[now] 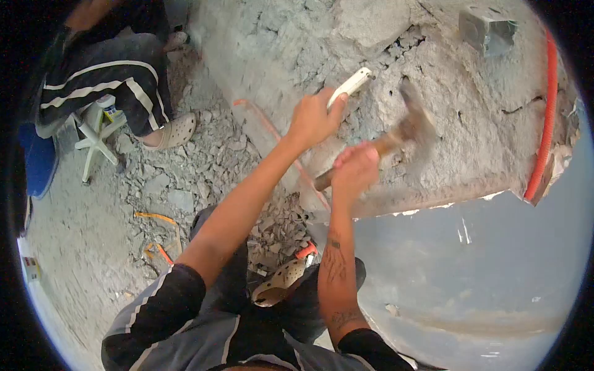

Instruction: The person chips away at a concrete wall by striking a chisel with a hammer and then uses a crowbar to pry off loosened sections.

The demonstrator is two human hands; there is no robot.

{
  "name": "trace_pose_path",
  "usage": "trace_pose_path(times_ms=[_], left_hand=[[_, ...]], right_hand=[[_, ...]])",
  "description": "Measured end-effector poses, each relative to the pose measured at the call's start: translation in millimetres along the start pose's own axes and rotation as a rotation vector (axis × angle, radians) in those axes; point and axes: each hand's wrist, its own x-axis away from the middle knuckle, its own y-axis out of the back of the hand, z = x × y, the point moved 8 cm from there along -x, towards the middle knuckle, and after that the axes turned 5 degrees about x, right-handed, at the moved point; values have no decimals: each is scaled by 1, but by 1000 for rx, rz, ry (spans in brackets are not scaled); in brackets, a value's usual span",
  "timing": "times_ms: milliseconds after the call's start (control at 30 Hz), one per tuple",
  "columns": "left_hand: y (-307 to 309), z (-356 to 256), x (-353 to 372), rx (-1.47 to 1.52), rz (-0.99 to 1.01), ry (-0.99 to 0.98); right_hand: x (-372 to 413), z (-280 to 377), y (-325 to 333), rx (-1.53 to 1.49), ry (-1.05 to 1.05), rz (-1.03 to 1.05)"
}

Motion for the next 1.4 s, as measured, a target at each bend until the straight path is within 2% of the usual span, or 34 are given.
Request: trace_pose_path(times_ms=[33, 67, 133, 167, 233, 267, 333, 367, 433, 467, 533, 567, 633, 667, 733, 767, 800, 867, 933, 967, 1033, 1067, 1100, 1167, 1233, 1267, 1333, 1400], left_hand=[[-1, 3, 1, 3, 5, 6], [0, 6, -1, 25, 8, 18], [2, 8, -5, 53, 4, 27], [1, 9, -5, 50, 18, 28], [0, 13, -5, 49, 24, 37], [1, 13, -6, 69, 17, 16], [1, 14, -5, 86, 13, -3], [1, 13, -4, 95, 7, -7], [-1, 14, -6, 107, -1, -14], [-1, 17, -7, 145, -13, -7], [-3, 17, -1, 184, -5, -1], [-3, 19, -5, 141, 30, 20], [-2, 18, -7, 97, 59, 44], [1, 17, -7, 98, 47, 41], [0, 17, -5, 98, 46, 42], [-1, 17, -4, 85, 48, 36], [-1, 17, -4, 73, 48, 31], [0, 16, -5, 85, 35, 47], [3, 14, -5, 93, 24, 48], [3, 16, -7, 83, 47, 65], [2, 18, -5, 72, 70, 88], [4, 15, -6, 76, 56, 63], [4, 13, -5, 83, 50, 39], [-2, 17, -4, 60, 66, 52], [0, 16, -5, 39, 69, 64], [1, 14, -1, 69, 51, 70], [4, 9, -3, 98, 21, 60], [4, 8, -1, 18, 13, 82]], right_hand=[[-2, -3, -4, 209, -5, 39], [-4, 1, 2, 213, -4, 38], [-10, 17, -1, 227, -228, 83], [-5, 31, -1, 233, -227, 83], [6, 67, 24, 194, -50, -233], [2, 62, 26, 197, -51, -225], [3, 76, 37, -335, 452, -129], [1, 52, 42, -334, 451, -131], [-6, 25, 20, 550, 515, -132], [-11, 29, 23, 551, 515, -135], [-16, 21, 10, 418, -231, 85], [-15, 34, 10, 414, -219, 88], [-5, 57, 35, 203, -127, -159], [-6, 53, 29, 197, -122, -149], [5, 64, 35, -243, 352, -228], [-4, 39, 38, -243, 351, -234], [-13, 30, 24, 287, 629, -209], [-7, 43, 5, 835, 875, -165], [-22, 25, 9, 265, -277, 111], [-16, 36, 11, 263, -268, 119], [-5, 61, 36, -41, -97, -107], [-9, 50, 30, -46, -96, -101], [-8, 52, 33, -137, 205, -206], [0, 47, 40, -222, 504, -321], [-14, -2, 0, 409, -92, 97], [-14, 1, 12, 415, -101, 88], [-19, 9, 18, 432, -314, 167], [-4, 26, 23, 334, -249, 95]])
